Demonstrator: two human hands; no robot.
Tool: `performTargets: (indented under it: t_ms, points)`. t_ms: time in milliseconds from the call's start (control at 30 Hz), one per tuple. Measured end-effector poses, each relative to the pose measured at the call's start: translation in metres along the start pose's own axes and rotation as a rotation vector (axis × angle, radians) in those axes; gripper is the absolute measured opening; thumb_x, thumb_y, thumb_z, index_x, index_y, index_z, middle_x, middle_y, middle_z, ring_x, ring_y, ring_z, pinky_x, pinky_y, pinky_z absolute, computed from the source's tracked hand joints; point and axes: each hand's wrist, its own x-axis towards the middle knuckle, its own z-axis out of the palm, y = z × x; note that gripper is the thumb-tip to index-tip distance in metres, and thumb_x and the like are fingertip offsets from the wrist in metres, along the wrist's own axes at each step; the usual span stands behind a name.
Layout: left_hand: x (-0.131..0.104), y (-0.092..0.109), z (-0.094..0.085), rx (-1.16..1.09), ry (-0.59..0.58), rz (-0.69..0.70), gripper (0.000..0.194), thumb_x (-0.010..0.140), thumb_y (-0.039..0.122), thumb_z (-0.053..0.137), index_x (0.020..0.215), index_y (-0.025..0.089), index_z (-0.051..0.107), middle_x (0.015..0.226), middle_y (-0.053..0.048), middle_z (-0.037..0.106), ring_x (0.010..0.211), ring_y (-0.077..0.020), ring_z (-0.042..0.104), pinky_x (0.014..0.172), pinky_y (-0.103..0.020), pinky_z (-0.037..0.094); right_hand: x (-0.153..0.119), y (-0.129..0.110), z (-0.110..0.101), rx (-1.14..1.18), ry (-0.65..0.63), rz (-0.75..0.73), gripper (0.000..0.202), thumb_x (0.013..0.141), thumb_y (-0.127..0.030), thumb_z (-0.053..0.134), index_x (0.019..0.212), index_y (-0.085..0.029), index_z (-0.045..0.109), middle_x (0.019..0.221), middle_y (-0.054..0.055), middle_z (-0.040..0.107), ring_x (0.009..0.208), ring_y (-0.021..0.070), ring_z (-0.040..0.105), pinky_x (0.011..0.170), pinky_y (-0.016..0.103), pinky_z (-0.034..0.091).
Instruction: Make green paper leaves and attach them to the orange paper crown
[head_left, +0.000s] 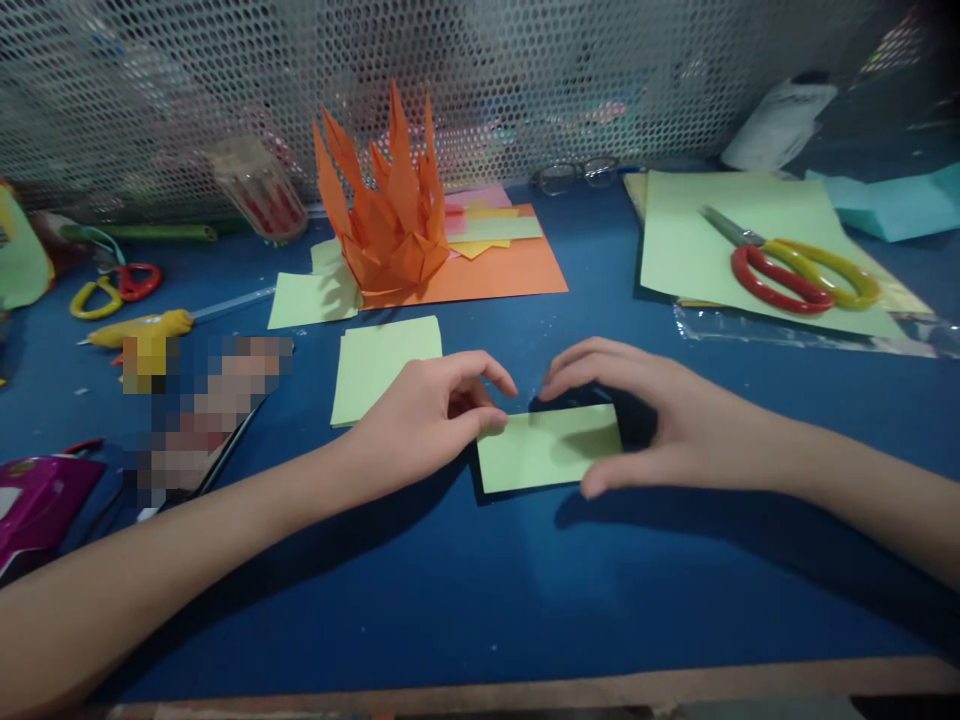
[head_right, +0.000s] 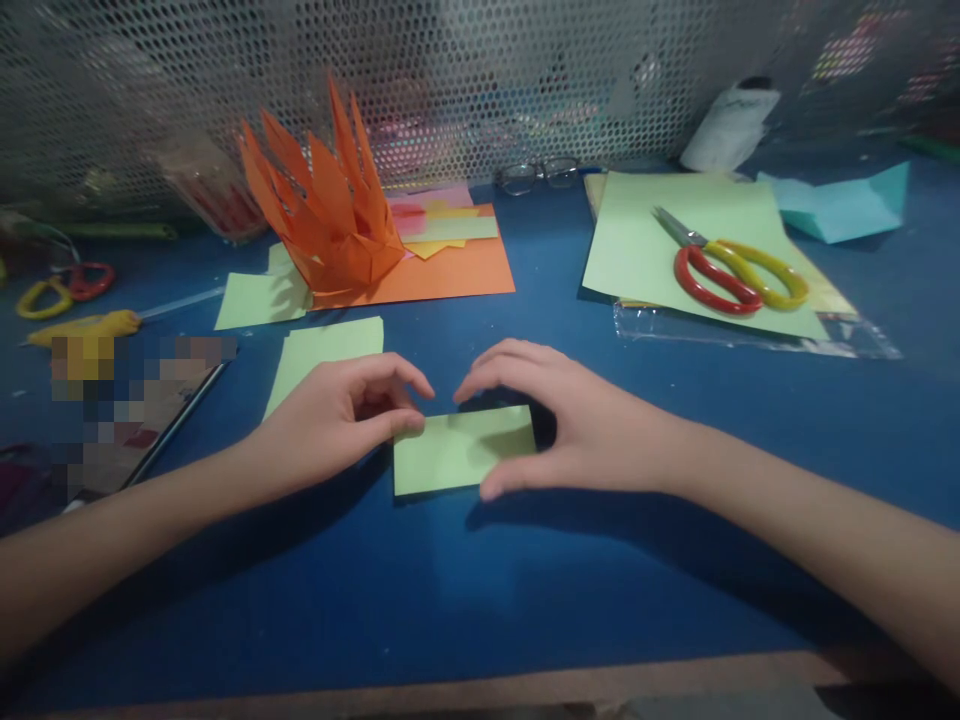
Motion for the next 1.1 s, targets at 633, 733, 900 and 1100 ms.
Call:
performTargets:
  t_ms: [633, 733, 900, 1100]
  points:
    - [-0.001, 0.006, -0.002, 0.015, -0.139, 0.001, 0.036, 0.090, 0.048, 0.061, 0.100, 0.016, 0.074, 0.090, -0.005, 0.074, 0.074, -0.0152, 0.063, 0.062, -0.024, 0.046, -0.005, -0.016, 0.006, -0.022, 0.182, -0.063, 0.013, 0.093, -0.028, 0.062, 0.085, -0.022, 0.070, 0.075, 0.000, 0.072, 0.065, 0.0110, 0.064, 0.058, 0.023, 0.048]
    - [-0.002, 0.009, -0.002, -0.034, -0.203, 0.009, 0.032, 0.087, 0.045, 0.066, 0.093, 0.015, 0.075, 0.083, -0.004, 0.072, 0.071, -0.0142, 0.062, 0.063, -0.023, 0.047, -0.005, -0.020, 0.004, 0.031, 0.216, 0.042, 0.015, 0.090, -0.035, 0.065, 0.081, -0.024, 0.072, 0.074, 0.000, 0.073, 0.062, 0.0120, 0.064, 0.052, 0.024, 0.045]
    - [-0.003, 0.011, -0.002, -0.019, -0.226, 0.011, 0.030, 0.089, 0.042, 0.064, 0.092, 0.015, 0.076, 0.084, -0.004, 0.073, 0.073, -0.0142, 0.060, 0.063, -0.023, 0.046, -0.006, -0.020, 0.005, 0.125, 0.202, 0.137, 0.015, 0.085, -0.040, 0.071, 0.078, -0.026, 0.074, 0.074, 0.000, 0.072, 0.062, 0.0134, 0.063, 0.054, 0.027, 0.044]
    - [-0.001, 0.008, -0.002, -0.058, -0.230, -0.001, 0.029, 0.090, 0.042, 0.064, 0.092, 0.016, 0.076, 0.083, -0.003, 0.073, 0.072, -0.0131, 0.060, 0.063, -0.022, 0.047, -0.003, -0.024, 0.001, 0.262, 0.107, 0.273, 0.020, 0.078, -0.046, 0.077, 0.074, -0.026, 0.074, 0.072, -0.001, 0.072, 0.063, 0.0142, 0.061, 0.055, 0.027, 0.043]
